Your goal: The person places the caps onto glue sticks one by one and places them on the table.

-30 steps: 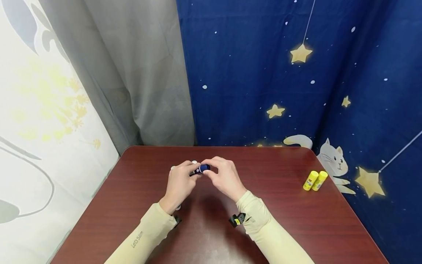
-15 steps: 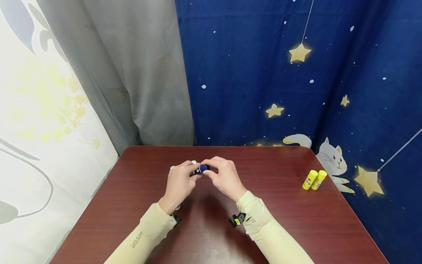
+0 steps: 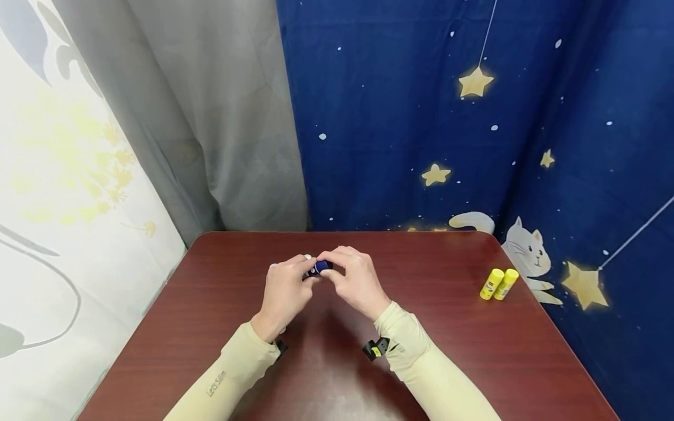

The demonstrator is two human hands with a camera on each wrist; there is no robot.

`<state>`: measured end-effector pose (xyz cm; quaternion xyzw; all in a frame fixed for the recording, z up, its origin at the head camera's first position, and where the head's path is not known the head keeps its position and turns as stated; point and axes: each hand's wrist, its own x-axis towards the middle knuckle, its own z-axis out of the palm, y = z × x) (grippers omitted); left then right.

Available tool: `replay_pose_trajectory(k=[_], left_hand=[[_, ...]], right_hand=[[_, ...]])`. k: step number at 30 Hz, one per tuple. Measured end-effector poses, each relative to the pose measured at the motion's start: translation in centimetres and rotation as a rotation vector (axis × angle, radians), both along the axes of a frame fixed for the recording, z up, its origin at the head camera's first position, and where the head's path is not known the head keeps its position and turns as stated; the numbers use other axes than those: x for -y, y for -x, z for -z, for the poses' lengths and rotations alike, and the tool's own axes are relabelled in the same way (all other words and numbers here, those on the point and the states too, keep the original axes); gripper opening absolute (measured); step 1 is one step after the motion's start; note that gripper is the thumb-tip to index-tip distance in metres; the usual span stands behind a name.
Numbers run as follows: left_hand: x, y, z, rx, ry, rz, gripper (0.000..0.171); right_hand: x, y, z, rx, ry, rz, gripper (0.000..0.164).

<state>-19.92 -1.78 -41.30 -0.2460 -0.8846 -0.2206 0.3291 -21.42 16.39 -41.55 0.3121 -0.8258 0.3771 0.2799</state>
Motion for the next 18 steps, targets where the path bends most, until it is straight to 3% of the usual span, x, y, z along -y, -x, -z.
replay_pose_trajectory(k=[9,18], left_hand=[[-0.1,-0.1,0.4,0.024,0.007,0.026,0.018],[-0.5,-0.1,1.0,0.022,0.023,0.034,0.018]], right_hand=[[-0.2,0.5,0.9,0.027,-0.002,-0.028,0.031],[-0.2,0.5,2.3,-0.016,0.025,-0.031,0.03]])
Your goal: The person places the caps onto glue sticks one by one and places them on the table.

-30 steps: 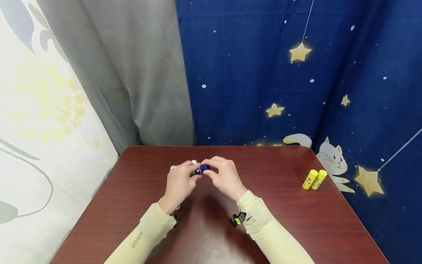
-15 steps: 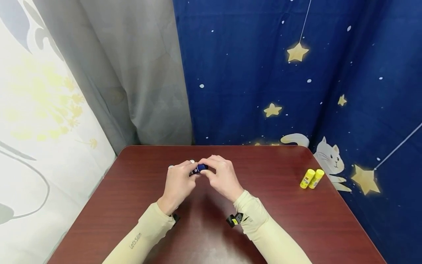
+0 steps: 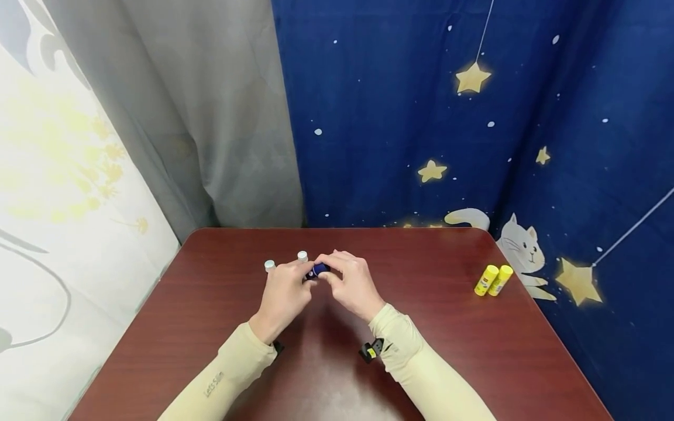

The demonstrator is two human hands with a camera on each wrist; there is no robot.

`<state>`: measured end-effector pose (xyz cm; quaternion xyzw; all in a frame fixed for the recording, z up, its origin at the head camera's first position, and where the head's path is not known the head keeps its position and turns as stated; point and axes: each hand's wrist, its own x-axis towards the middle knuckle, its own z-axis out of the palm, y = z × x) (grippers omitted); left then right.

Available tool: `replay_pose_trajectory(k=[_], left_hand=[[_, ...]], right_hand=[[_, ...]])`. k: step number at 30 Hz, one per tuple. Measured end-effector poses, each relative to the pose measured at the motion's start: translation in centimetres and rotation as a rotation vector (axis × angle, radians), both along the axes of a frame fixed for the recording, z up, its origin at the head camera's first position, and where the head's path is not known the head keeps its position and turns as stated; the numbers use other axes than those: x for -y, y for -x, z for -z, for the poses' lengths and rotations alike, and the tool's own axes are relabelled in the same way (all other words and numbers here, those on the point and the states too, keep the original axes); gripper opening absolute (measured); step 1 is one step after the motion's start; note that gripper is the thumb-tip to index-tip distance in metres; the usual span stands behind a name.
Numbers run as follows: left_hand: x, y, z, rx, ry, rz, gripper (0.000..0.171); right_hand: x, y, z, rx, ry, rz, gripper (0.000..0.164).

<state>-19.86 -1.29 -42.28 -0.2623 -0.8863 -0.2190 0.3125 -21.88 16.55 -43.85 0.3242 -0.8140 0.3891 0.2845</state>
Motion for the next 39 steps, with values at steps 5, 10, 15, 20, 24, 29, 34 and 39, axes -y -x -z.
replay_pose_trajectory(k=[5,10,15,20,24,29,34,39], left_hand=[[0.0,0.1,0.0,0.013,0.048,-0.024,0.015],[-0.2,0.0,0.1,0.009,0.037,-0.03,0.016],[0.1,-0.2,0.6,0.003,0.006,-0.058,0.021],[0.7,-0.3,1.1,0.0,-0.031,-0.074,0.025],[1.2,-0.4,1.0,-0.009,-0.043,-0.088,0.027],[1.3,-0.5,1.0,-0.01,-0.048,-0.093,0.028],[1.3,-0.7,0.9,-0.024,-0.069,-0.094,0.033],[1.4,-0.7,0.6,-0.028,-0.088,-0.102,0.045]], right_hand=[[-0.1,0.3,0.1,0.017,-0.029,-0.007,0.029],[-0.7,0.7,-0.7,0.094,-0.075,-0.037,0.031],[-0.9,0.8,-1.3,0.185,-0.095,-0.084,0.03],[-0.7,0.8,-1.6,0.206,-0.091,-0.1,0.029],[-0.4,0.9,-2.0,0.206,-0.084,-0.114,0.029],[-0.5,0.8,-2.2,0.218,-0.077,-0.116,0.029],[-0.5,0.8,-2.6,0.186,-0.077,-0.116,0.028],[-0.9,0.7,-3.3,0.149,-0.092,-0.1,0.028]])
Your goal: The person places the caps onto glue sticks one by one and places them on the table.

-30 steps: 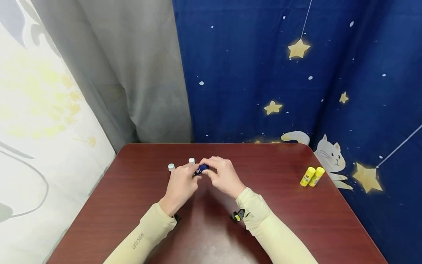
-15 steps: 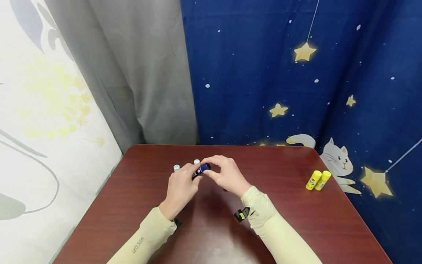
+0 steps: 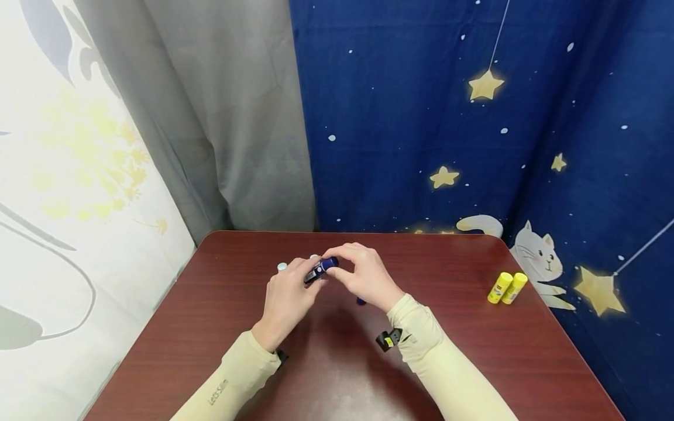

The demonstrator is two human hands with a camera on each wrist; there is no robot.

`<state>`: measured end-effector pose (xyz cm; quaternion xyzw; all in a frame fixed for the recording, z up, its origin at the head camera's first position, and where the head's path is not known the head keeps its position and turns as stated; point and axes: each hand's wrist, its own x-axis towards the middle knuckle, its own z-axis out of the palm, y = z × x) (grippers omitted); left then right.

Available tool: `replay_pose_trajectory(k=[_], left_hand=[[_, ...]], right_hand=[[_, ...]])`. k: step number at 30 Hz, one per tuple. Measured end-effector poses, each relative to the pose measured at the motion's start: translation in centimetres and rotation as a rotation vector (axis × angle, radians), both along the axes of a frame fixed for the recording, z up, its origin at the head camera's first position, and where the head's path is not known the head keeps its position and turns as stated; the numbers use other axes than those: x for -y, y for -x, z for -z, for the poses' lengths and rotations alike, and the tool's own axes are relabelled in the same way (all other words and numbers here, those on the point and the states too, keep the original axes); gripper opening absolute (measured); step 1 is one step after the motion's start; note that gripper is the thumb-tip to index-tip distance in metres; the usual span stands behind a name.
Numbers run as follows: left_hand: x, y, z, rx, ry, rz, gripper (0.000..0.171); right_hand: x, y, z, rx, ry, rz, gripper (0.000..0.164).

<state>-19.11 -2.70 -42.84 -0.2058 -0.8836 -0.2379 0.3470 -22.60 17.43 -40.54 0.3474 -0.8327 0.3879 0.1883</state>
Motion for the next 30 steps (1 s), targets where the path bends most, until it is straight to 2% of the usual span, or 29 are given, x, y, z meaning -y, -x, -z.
replay_pose_trajectory(k=[9,19,30], left_hand=[[0.2,-0.3,-0.3,0.045,-0.024,-0.007,0.063],[0.4,-0.5,-0.4,0.105,-0.019,0.008,0.066],[0.4,-0.1,-0.4,0.126,-0.032,0.024,0.066]], right_hand=[[-1.7,-0.2,-1.7,-0.035,-0.011,0.076,0.032],[-5.0,-0.2,-2.8,-0.086,0.004,0.19,0.031],[-9.9,0.9,-3.4,-0.074,-0.061,0.311,0.029]])
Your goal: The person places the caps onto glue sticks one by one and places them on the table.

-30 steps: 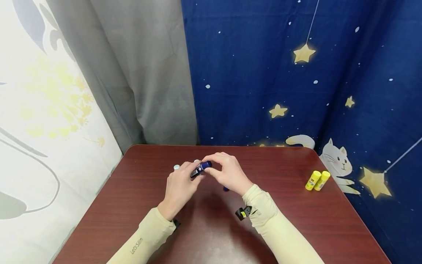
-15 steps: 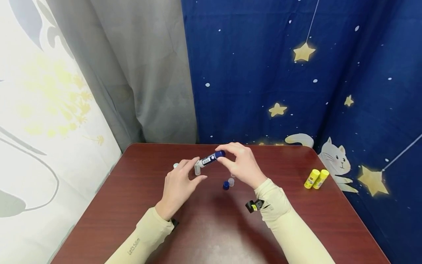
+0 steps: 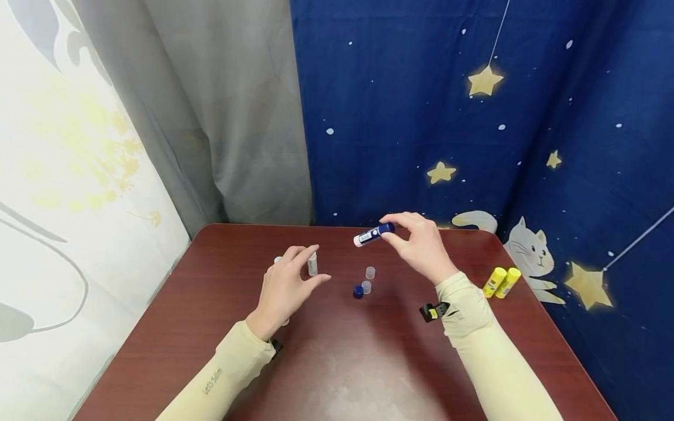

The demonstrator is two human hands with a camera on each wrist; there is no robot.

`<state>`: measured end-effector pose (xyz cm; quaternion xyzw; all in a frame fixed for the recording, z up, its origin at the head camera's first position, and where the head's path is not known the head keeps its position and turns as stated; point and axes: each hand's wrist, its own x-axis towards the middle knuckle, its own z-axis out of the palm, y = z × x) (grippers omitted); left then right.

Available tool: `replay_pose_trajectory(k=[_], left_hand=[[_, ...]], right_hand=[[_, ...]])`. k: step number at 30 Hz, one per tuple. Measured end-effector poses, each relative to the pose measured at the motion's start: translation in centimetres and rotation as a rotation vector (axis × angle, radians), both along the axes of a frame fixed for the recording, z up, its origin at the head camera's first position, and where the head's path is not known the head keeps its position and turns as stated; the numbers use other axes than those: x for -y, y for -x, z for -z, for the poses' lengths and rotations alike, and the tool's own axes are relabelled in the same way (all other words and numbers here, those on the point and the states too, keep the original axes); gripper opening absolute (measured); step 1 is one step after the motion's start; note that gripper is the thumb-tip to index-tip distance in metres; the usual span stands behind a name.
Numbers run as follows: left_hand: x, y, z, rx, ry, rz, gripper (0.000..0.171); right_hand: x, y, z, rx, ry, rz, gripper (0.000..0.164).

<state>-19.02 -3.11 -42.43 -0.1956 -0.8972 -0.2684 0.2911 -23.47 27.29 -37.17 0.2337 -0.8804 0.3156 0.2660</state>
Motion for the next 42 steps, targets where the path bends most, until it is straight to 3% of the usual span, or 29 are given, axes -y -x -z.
replay_pose_trajectory(k=[15,30,42], left_hand=[[-0.5,0.6,-0.2,0.008,0.031,0.017,0.068],[-0.9,0.5,0.0,0.008,0.028,0.028,0.069],[-0.8,0.7,0.4,0.044,0.028,0.033,0.071]], right_hand=[[-8.0,0.8,1.1,0.134,-0.111,0.188,0.026],[-13.7,-0.1,2.2,0.21,-0.144,0.263,0.021],[-16.6,-0.4,3.6,0.234,-0.309,0.281,0.026]])
